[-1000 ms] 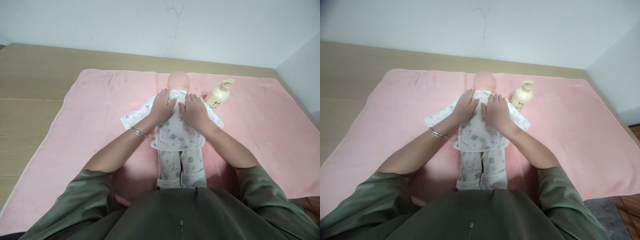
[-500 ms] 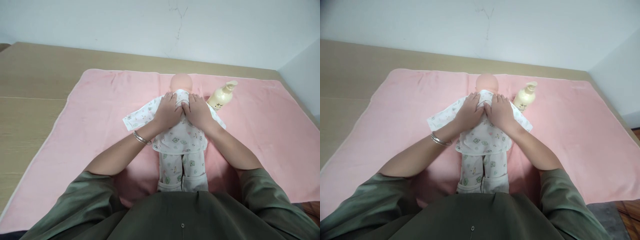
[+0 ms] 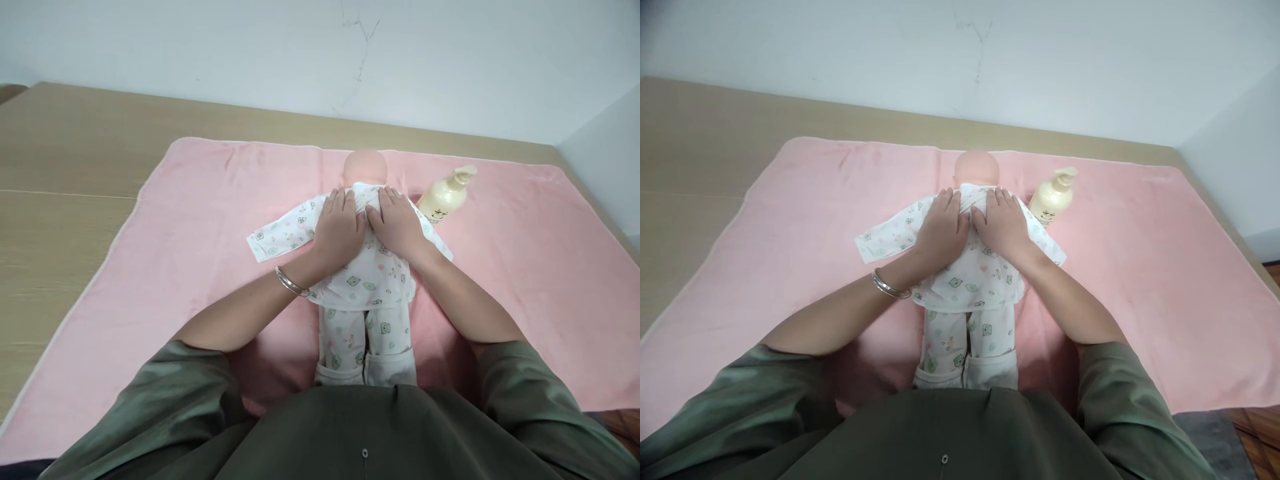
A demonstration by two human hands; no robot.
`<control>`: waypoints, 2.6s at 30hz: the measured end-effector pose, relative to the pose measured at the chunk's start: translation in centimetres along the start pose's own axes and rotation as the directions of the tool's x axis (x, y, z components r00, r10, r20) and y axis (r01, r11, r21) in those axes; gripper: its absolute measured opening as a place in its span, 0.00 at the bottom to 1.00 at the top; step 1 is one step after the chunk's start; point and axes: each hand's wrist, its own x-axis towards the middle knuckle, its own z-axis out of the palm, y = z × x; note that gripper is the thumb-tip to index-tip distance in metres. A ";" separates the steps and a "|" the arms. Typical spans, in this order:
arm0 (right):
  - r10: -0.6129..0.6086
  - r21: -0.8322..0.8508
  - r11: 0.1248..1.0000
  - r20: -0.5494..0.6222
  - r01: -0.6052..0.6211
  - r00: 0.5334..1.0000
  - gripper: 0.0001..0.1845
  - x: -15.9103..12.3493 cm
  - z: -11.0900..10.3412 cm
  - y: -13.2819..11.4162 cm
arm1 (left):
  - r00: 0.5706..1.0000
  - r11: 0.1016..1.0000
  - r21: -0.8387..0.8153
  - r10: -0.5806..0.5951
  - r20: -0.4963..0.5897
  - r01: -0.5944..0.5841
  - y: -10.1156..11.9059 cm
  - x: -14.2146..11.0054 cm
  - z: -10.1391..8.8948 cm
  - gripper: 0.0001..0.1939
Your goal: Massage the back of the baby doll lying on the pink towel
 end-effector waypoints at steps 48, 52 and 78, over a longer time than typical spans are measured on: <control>0.009 -0.011 1.000 -0.068 -0.010 0.998 0.31 -0.6 0.4 -0.5 | 0.998 0.991 -0.128 -0.055 -0.038 0.049 -0.7 1.4 0.5 0.26; -0.009 -0.002 1.000 -0.084 0.009 0.996 0.31 -0.6 0.6 -0.2 | 0.997 0.988 -0.141 -0.069 -0.029 0.065 -0.5 1.3 0.4 0.27; -0.038 0.001 0.999 -0.150 0.039 0.988 0.31 -0.5 1.2 0.0 | 0.997 0.986 -0.158 -0.060 -0.054 0.051 -0.7 1.4 0.2 0.27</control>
